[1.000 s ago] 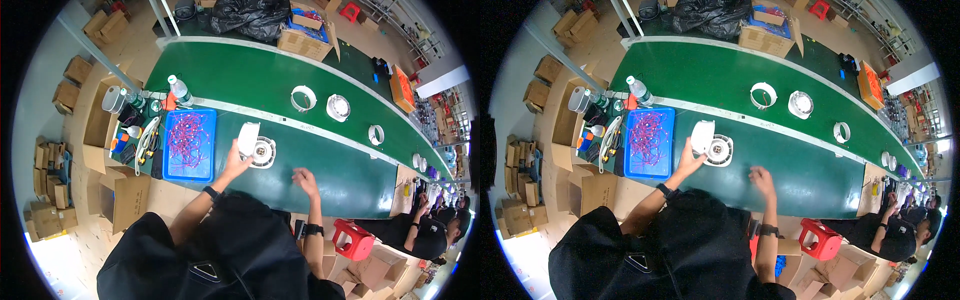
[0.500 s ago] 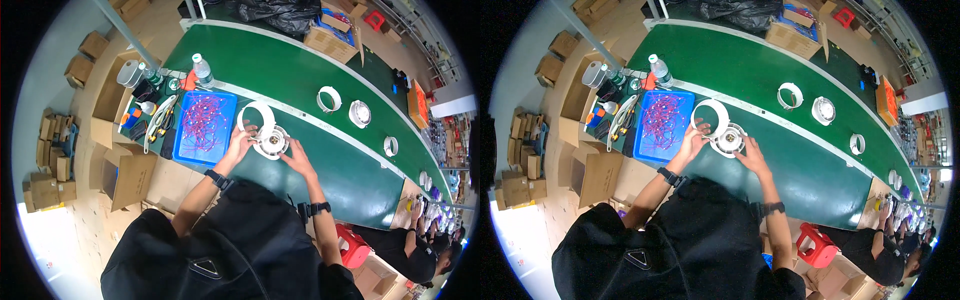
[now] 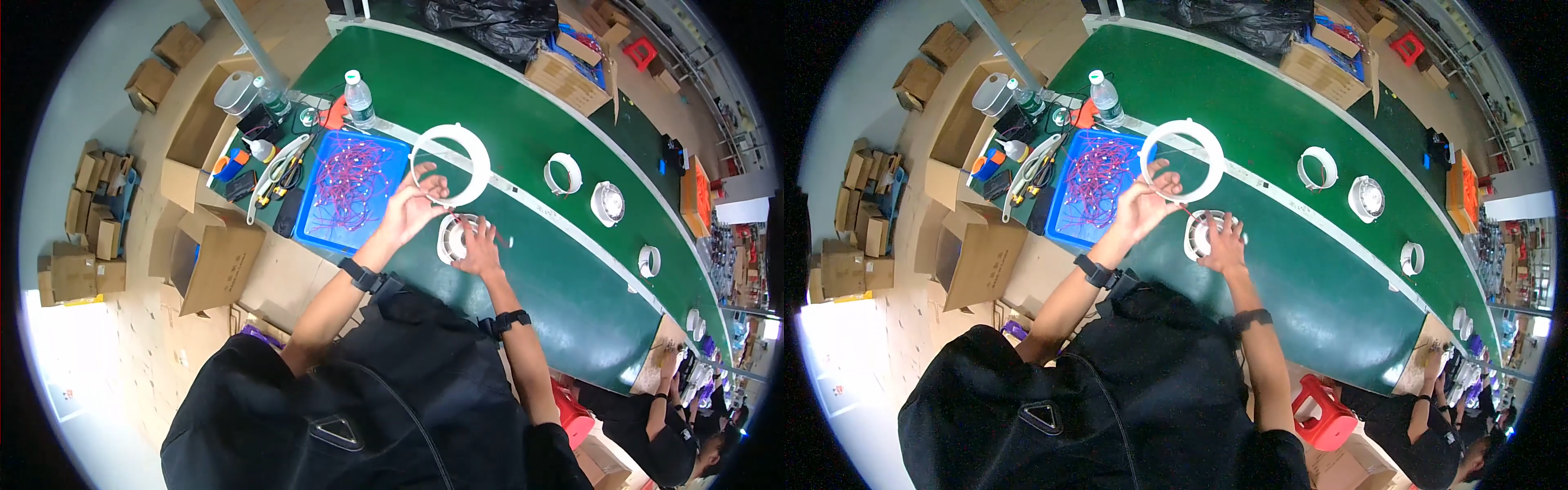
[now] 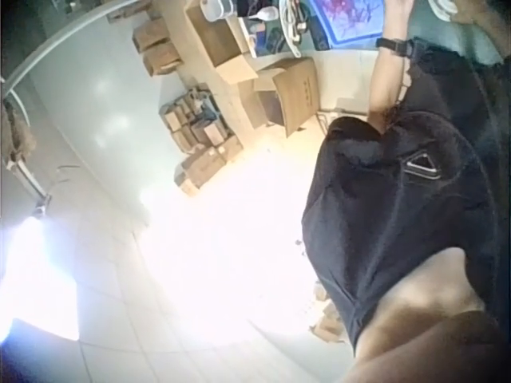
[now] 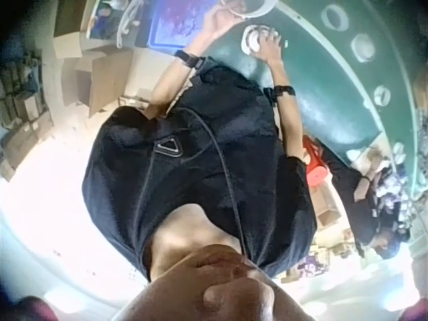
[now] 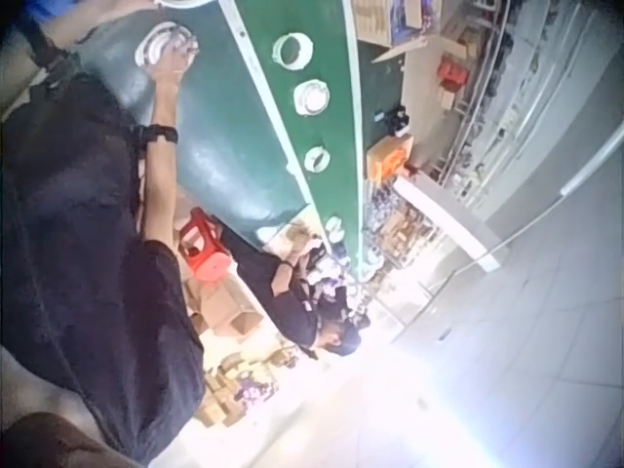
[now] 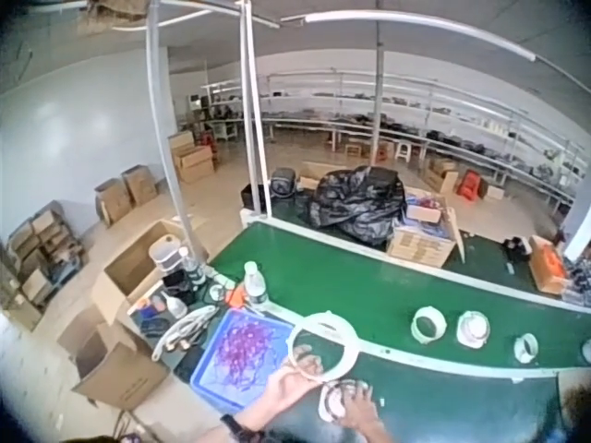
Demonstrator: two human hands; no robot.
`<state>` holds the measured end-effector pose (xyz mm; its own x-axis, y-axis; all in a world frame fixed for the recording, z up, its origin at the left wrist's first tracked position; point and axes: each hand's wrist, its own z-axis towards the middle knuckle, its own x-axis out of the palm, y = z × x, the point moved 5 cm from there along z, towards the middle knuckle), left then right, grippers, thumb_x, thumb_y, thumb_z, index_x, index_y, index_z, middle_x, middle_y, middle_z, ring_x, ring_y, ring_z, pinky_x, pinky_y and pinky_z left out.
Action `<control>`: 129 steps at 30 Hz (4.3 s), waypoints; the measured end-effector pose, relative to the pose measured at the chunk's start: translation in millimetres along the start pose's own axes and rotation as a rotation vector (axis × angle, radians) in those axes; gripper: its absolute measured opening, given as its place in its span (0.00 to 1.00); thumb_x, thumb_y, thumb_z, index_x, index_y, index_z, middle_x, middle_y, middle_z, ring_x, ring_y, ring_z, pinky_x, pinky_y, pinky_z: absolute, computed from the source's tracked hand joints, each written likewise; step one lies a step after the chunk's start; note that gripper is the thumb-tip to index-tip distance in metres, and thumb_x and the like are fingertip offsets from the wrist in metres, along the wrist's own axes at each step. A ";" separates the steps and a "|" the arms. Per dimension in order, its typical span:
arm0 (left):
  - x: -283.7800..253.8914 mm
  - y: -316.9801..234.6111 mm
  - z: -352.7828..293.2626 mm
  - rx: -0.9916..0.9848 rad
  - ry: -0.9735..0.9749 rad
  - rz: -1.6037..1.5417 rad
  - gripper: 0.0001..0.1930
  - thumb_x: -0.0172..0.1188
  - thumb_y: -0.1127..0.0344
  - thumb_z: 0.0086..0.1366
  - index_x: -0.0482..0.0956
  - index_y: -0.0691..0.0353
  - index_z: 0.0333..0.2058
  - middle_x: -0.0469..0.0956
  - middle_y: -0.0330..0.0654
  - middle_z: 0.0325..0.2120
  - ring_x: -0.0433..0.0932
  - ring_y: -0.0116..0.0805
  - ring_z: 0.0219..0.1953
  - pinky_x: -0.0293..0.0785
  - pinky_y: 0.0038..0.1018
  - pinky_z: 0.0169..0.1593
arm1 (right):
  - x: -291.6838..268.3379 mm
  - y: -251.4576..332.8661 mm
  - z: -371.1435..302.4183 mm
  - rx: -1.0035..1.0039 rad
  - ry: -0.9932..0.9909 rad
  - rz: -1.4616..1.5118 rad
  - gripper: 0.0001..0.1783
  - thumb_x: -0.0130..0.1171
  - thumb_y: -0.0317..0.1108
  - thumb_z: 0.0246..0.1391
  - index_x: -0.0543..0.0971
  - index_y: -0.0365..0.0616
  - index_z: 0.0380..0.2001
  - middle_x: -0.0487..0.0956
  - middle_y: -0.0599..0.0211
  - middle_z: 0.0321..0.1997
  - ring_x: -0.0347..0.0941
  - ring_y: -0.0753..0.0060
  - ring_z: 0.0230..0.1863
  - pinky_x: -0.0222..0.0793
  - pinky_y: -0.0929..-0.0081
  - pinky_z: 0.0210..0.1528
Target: Assembling plastic housings and wiring components for smoke detectors on a factory production line.
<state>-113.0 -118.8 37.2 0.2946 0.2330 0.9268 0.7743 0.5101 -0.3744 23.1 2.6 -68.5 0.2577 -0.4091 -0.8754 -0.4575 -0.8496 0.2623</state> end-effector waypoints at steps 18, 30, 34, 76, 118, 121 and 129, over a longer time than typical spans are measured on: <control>16.2 61.7 -13.6 -0.475 0.255 0.476 0.38 0.58 0.66 0.48 0.56 0.63 0.60 0.68 0.46 0.52 0.69 0.38 0.55 0.65 0.36 0.58 | -111.1 -23.8 -85.9 -0.225 -0.233 1.396 0.26 0.60 0.33 0.54 0.66 0.37 0.54 0.77 0.57 0.45 0.75 0.67 0.44 0.70 0.71 0.49; 66.0 43.7 -14.9 -0.119 0.514 1.550 0.26 0.63 0.75 0.47 0.72 0.64 0.48 0.75 0.49 0.45 0.75 0.43 0.49 0.71 0.33 0.52 | -132.1 -15.4 -133.3 -0.289 -0.481 0.639 0.28 0.66 0.26 0.37 0.71 0.41 0.46 0.75 0.57 0.42 0.73 0.51 0.43 0.71 0.64 0.45; 71.4 36.3 -16.5 0.109 0.534 1.597 0.24 0.63 0.78 0.44 0.74 0.62 0.44 0.74 0.48 0.48 0.75 0.47 0.49 0.73 0.34 0.50 | -145.0 -1.1 -142.3 -0.468 -0.604 0.511 0.30 0.65 0.24 0.30 0.72 0.43 0.44 0.74 0.60 0.45 0.70 0.51 0.48 0.70 0.62 0.48; -31.2 -0.2 142.1 0.241 -0.128 1.616 0.32 0.67 0.65 0.44 0.68 0.65 0.50 0.76 0.48 0.41 0.76 0.44 0.44 0.73 0.33 0.47 | 9.3 -84.5 -72.9 0.215 0.064 1.460 0.21 0.51 0.34 0.59 0.67 0.43 0.55 0.77 0.57 0.44 0.75 0.69 0.41 0.73 0.73 0.39; -169.1 57.0 39.5 -0.039 0.151 2.082 0.22 0.54 0.77 0.49 0.69 0.62 0.47 0.68 0.52 0.49 0.67 0.54 0.52 0.64 0.40 0.56 | -10.3 -186.8 185.0 0.626 -0.561 1.696 0.28 0.51 0.34 0.59 0.55 0.37 0.58 0.78 0.43 0.34 0.80 0.54 0.32 0.80 0.66 0.31; -172.8 53.6 36.8 -0.019 0.181 2.061 0.23 0.55 0.78 0.48 0.70 0.61 0.46 0.68 0.50 0.50 0.66 0.52 0.54 0.64 0.40 0.57 | -5.2 -183.8 181.9 0.460 -0.498 1.640 0.24 0.49 0.39 0.61 0.61 0.39 0.56 0.79 0.48 0.33 0.80 0.59 0.29 0.79 0.69 0.28; -201.9 47.1 61.6 -0.118 0.044 1.927 0.19 0.57 0.74 0.48 0.73 0.58 0.43 0.75 0.46 0.38 0.72 0.46 0.46 0.69 0.36 0.50 | 92.0 -200.3 41.9 0.400 -0.013 1.469 0.21 0.42 0.46 0.63 0.70 0.42 0.49 0.80 0.54 0.37 0.79 0.65 0.35 0.76 0.70 0.35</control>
<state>-170.5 -90.8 -169.4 0.6773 0.3083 -0.6680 -0.5335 -0.4195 -0.7344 102.8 149.1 -218.7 -0.6231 -0.7805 0.0508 -0.4879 0.4387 0.7547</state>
